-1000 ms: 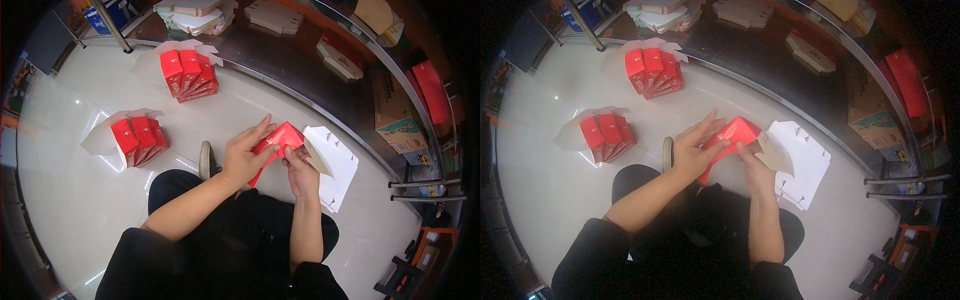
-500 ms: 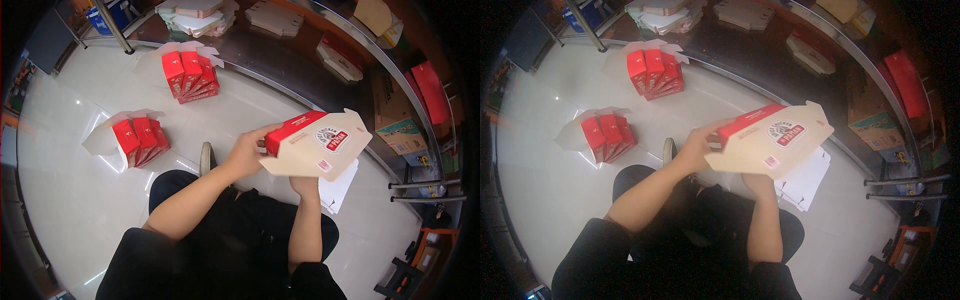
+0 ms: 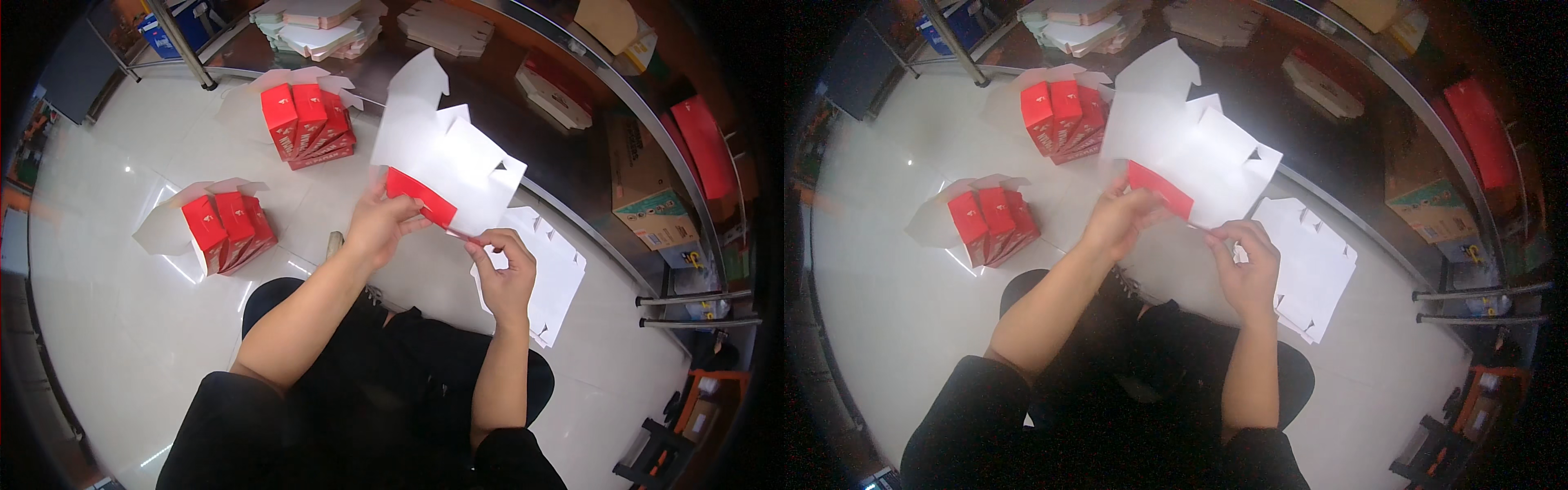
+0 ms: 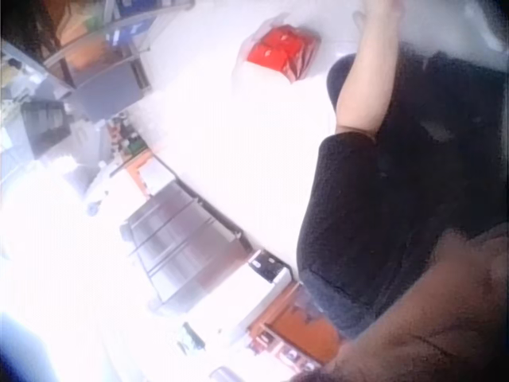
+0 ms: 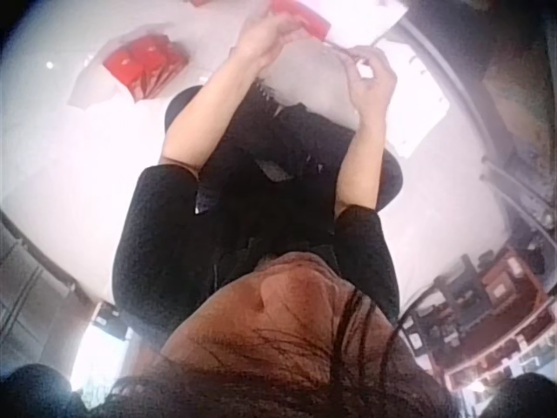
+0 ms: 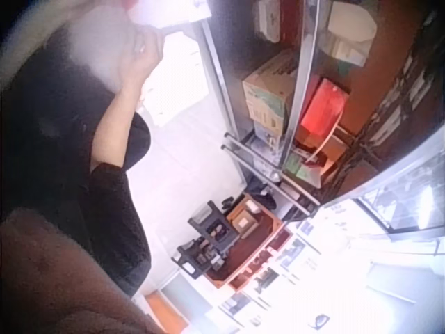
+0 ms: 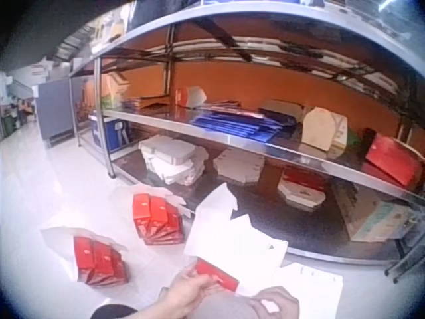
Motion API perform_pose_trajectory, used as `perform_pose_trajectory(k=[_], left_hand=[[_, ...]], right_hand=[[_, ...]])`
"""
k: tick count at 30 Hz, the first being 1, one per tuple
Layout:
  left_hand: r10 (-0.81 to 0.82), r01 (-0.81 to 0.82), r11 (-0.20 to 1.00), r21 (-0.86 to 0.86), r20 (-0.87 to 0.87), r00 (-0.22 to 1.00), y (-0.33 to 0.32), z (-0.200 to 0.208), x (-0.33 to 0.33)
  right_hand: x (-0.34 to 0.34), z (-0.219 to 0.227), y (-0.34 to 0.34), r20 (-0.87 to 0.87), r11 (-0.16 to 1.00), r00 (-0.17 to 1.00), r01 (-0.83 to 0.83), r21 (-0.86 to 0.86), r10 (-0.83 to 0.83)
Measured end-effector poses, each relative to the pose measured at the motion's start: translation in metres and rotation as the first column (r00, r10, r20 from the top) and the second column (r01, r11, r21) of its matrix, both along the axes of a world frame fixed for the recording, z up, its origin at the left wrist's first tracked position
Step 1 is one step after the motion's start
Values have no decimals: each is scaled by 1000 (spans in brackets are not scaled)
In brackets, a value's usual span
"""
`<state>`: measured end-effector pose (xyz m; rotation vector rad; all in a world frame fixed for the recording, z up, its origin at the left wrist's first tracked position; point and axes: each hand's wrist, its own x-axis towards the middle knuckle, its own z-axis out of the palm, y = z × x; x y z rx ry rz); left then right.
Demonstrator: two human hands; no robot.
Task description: The person sits on the floor and assembles small red and white cardboard boxes. They fold the flat white cardboard pieces into box shapes and insert red printed cardboard inserts into the white boxes. The person handles the boxes one at a time, folding the flaps and stacking the finished boxes.
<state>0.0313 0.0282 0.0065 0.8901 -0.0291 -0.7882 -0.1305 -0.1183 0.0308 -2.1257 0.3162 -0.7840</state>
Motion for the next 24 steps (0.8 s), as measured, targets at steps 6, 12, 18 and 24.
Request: perform_pose_trajectory(k=[6,12,18,24], left_hand=[[-113,112,993,28,44,993,-5,6,-21],[-69,62,995,73,100,993,-6,11,-31],[-36,24,998,55,243,969,-3,10,-33],[-45,24,998,56,412,910,-3,9,-34]], right_hand=[[10,1,22,73,972,970,234,9,-234],[16,-11,27,202,960,946,271,-73,-252],[18,-22,35,136,959,949,283,21,-283],[20,-21,51,84,873,911,358,330,-405]])
